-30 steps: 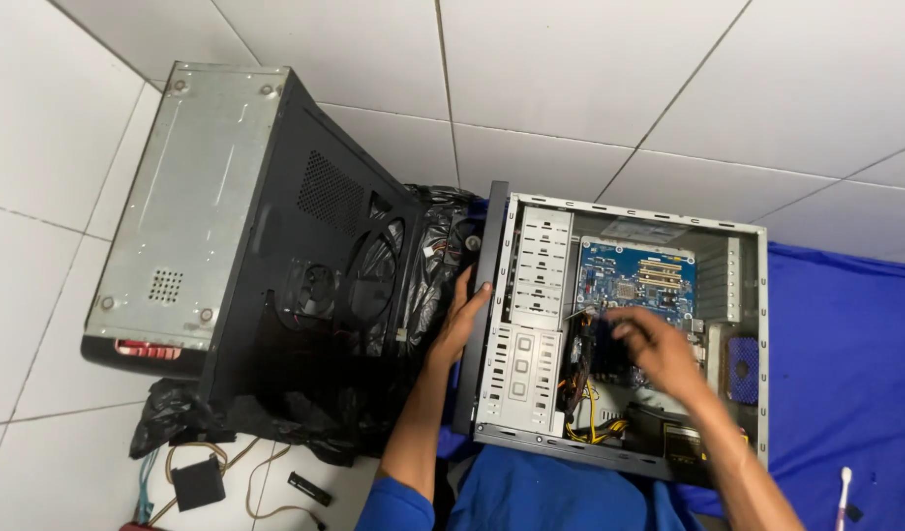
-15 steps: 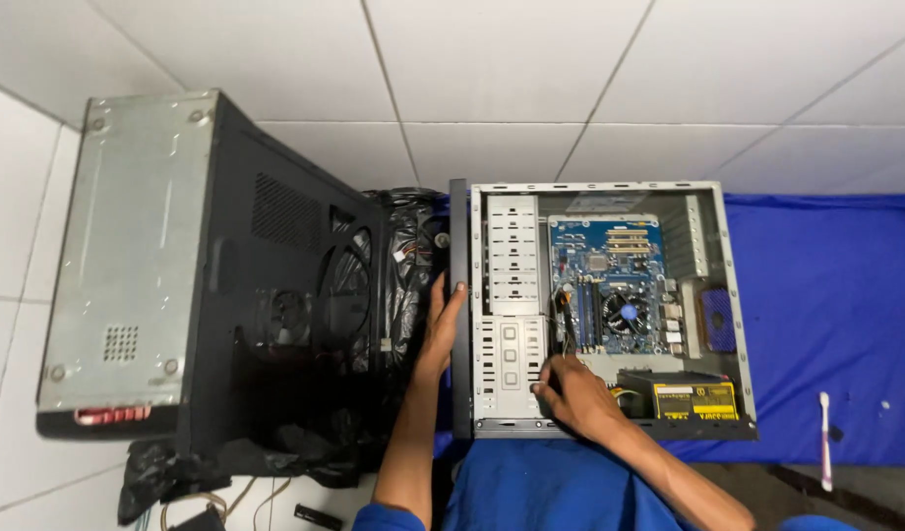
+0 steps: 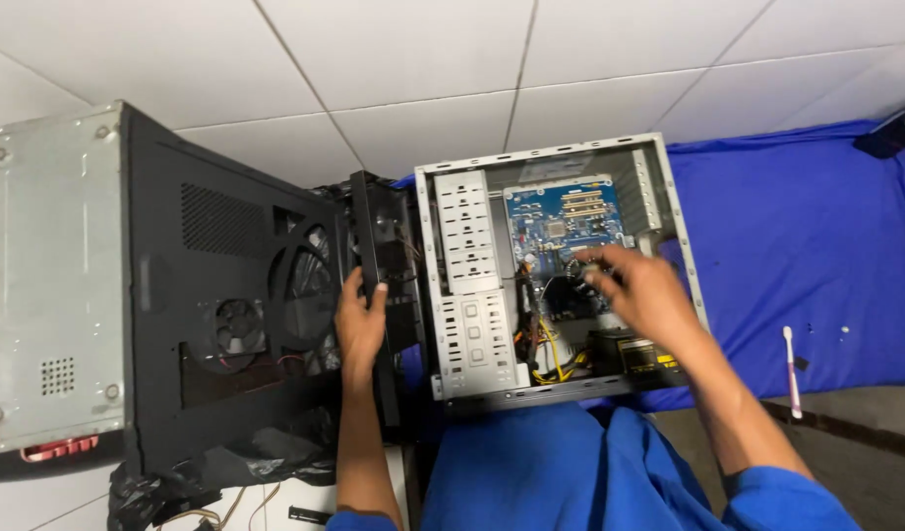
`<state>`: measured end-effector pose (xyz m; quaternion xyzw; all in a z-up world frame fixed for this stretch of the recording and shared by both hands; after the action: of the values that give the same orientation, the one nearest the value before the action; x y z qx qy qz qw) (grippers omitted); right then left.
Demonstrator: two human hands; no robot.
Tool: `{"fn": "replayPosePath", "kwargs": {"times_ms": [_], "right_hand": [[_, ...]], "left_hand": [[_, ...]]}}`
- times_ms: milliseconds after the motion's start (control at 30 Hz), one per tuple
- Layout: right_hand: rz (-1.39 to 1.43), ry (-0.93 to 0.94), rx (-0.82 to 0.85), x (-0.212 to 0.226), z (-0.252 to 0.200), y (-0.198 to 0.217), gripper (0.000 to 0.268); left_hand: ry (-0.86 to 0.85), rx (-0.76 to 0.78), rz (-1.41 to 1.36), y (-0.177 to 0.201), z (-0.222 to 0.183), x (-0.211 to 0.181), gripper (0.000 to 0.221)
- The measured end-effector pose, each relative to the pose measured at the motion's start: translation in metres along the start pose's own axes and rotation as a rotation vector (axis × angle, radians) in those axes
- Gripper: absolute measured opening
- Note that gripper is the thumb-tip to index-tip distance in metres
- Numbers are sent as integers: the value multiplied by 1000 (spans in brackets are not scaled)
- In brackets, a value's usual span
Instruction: Repairing a desktop computer by connecting internal cables, installing a fan, and reassembling the case.
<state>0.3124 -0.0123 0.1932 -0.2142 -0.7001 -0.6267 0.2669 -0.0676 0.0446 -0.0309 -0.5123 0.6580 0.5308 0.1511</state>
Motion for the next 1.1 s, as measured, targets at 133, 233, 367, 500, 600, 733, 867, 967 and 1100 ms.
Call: {"fn": "replayPosePath", "kwargs": {"times_ms": [133,233,367,500,600,733,867,967,1100], "right_hand": [[74,-11,-8,-3,11,24,26],[142,83,42,-15,22,22,25],[281,237,124,-33,39,16,25],[399,171,67,-64,48,28,33],[354,83,-14,-123,56,5,35],[327,86,-351,-156,52,-45,61],[506,-16,-352,-137,40,-105,40],[646,-2,-190,-128,43,-150,46],[725,28,-212,-113,45,-126,13]], "left_hand": [[-255,-303,179,-8,-50,-60,55],[-533,-229,67,-43,-105,-129,40],[-640,406,-126,-117,-125,-165,26],[-438,644,-268,-164,-89,-162,12],[-361,660,-349,-175,-56,-174,16],[-240,616,-450,-171,-45,-196,19],[-97,607,-614,-176,-34,-206,24],[-66,622,-621,-183,-34,-202,25],[-110,647,-597,-180,-29,-204,26]]}}
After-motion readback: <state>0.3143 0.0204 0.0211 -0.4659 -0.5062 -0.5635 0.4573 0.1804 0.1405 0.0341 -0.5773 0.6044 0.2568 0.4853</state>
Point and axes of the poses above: each hand's wrist, its own z-axis towards the middle knuckle, its own y-axis out of the back of the hand, x = y × z, the point moved 2 cm from there along z, towards the middle knuckle, and after that the axes turned 12 degrees about y, right-handed, at the moved point
